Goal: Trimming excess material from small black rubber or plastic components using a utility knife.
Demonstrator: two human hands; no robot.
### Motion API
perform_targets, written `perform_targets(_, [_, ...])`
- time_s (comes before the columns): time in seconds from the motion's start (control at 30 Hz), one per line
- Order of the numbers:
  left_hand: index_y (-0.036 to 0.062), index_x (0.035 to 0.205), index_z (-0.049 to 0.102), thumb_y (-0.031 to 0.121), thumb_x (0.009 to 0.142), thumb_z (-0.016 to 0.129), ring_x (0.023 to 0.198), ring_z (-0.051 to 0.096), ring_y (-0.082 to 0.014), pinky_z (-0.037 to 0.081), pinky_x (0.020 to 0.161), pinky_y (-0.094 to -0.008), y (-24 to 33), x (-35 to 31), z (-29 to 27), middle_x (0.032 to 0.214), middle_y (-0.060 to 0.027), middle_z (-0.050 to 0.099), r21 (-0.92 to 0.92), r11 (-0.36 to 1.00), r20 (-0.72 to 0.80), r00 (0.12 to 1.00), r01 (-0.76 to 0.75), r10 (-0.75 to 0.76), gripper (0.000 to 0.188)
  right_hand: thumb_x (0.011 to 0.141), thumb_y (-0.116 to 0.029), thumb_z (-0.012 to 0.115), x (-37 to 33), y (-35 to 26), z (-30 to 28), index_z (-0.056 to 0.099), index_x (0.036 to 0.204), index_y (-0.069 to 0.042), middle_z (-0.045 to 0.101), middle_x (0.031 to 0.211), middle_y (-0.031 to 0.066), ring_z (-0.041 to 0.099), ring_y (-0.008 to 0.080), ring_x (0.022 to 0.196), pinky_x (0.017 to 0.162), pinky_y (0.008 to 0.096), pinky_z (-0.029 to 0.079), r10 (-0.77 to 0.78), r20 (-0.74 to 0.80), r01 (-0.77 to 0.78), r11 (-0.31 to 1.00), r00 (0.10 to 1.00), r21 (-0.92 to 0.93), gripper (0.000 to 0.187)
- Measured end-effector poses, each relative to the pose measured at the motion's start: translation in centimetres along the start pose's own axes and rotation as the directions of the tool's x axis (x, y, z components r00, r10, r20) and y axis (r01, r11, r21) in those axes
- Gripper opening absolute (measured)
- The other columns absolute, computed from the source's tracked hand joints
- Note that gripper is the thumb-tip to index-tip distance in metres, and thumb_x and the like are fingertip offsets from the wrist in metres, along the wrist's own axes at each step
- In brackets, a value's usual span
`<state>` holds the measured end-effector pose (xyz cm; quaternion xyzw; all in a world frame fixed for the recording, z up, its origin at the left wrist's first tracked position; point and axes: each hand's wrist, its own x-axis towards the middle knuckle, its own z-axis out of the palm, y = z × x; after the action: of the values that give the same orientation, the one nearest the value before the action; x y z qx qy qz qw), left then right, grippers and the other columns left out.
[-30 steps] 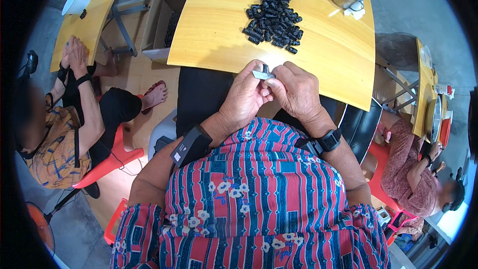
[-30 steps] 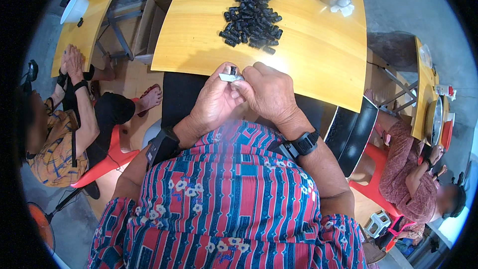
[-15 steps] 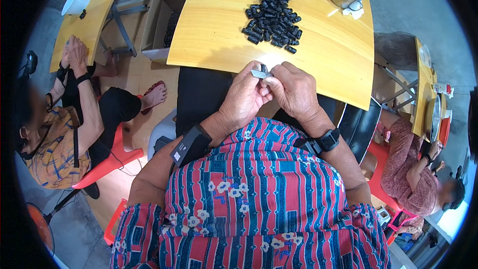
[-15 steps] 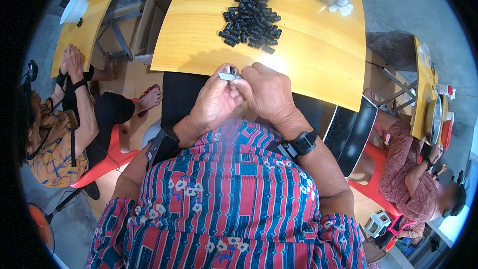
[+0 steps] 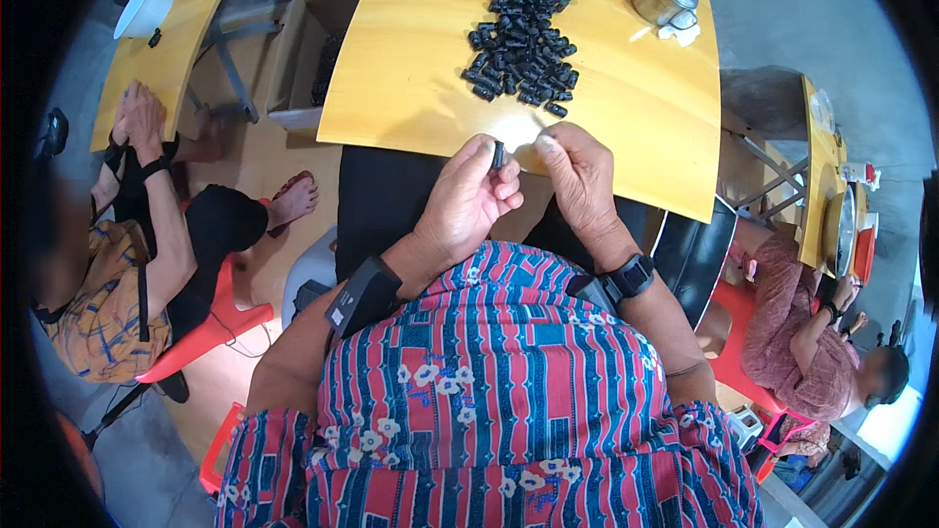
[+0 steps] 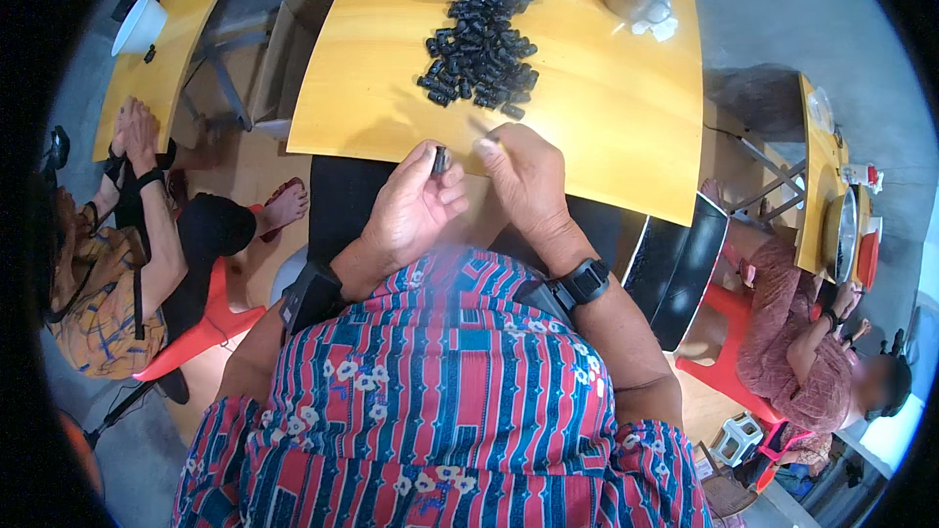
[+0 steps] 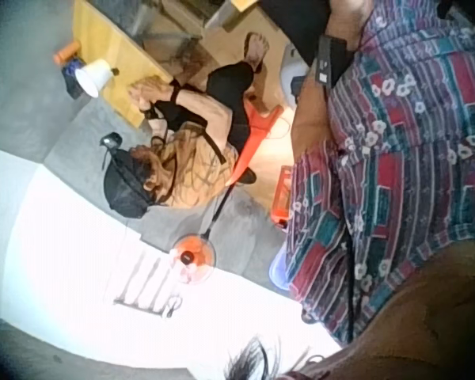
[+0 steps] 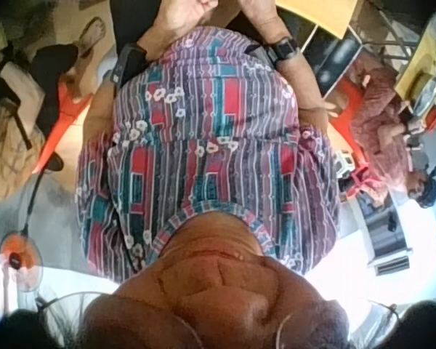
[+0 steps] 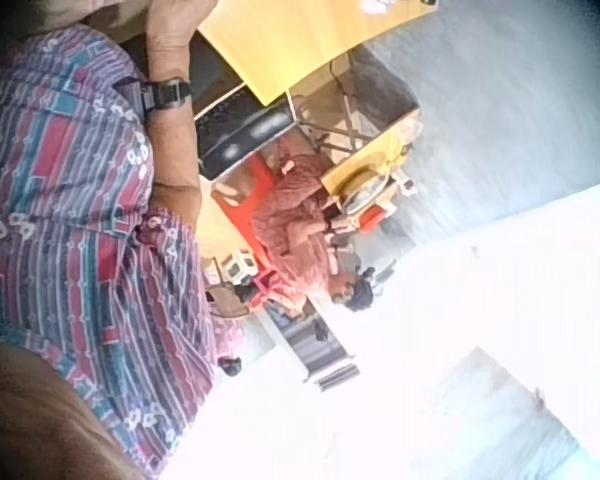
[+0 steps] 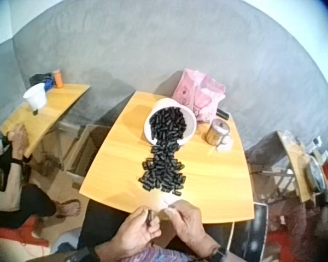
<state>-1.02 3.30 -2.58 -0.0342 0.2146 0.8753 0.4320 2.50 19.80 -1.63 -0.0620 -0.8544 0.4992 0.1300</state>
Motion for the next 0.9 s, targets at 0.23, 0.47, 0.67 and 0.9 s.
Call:
perform_targets(0.23, [0.0118,0.102,0.049,0.027,0.099,0.042,0.070,0.040,-0.0091,0.038,0.067,-0.0246,-0.2,0.2,0.2,0.080,-0.0002,0.044,0.087,0.996,-0.051,0.999,-0.008,0.012,0.017,0.076,-0.018,0.069,2.3,2.7,-0.6,0.063,0.089,-0.004,0.064,0.084,0.0167,0.062,0.0334,0.077,0.070,0.0386,0.049,-0.019,-0.231,-0.050,0.955,0.973,-0.291,0.020])
perform_targets(0.47, [0.0108,0.104,0.048,0.028,0.100,0.040,0.070,0.041,-0.0090,0.038,0.067,-0.0235,0.0,0.2,-0.5,0.082,0.0008,0.045,0.070,0.997,-0.043,0.999,0.029,-0.027,0.020,0.074,-0.021,0.069,2.8,3.2,-0.6,0.063,0.091,-0.007,0.063,0.086,0.0173,0.062,0.0362,0.079,0.069,0.0421,0.049,0.068,-0.206,-0.158,0.875,0.976,-0.458,0.023])
perform_targets(0.67, [0.0112,0.101,0.048,0.028,0.099,0.041,0.071,0.042,-0.0088,0.038,0.066,-0.0228,-0.2,0.3,-0.9,0.084,0.0010,0.045,0.077,0.997,-0.026,0.999,0.023,-0.021,0.018,0.074,-0.022,0.068,2.6,3.5,-1.0,0.063,0.091,-0.006,0.063,0.088,0.0180,0.062,0.0367,0.080,0.070,0.0430,0.049,0.085,-0.147,-0.147,0.863,0.985,-0.484,0.024])
perform_targets(0.9, [0.0109,0.104,0.050,0.022,0.098,0.046,0.067,0.038,-0.0051,0.034,0.061,-0.0193,0.0,0.5,-0.1,0.080,0.0044,0.041,0.203,0.976,-0.116,0.991,0.085,-0.063,0.013,0.079,-0.022,0.063,2.3,2.8,-1.1,0.060,0.093,-0.005,0.062,0.091,0.0190,0.061,0.0380,0.082,0.072,0.0438,0.049,0.073,-0.062,-0.095,0.831,0.995,-0.548,0.022])
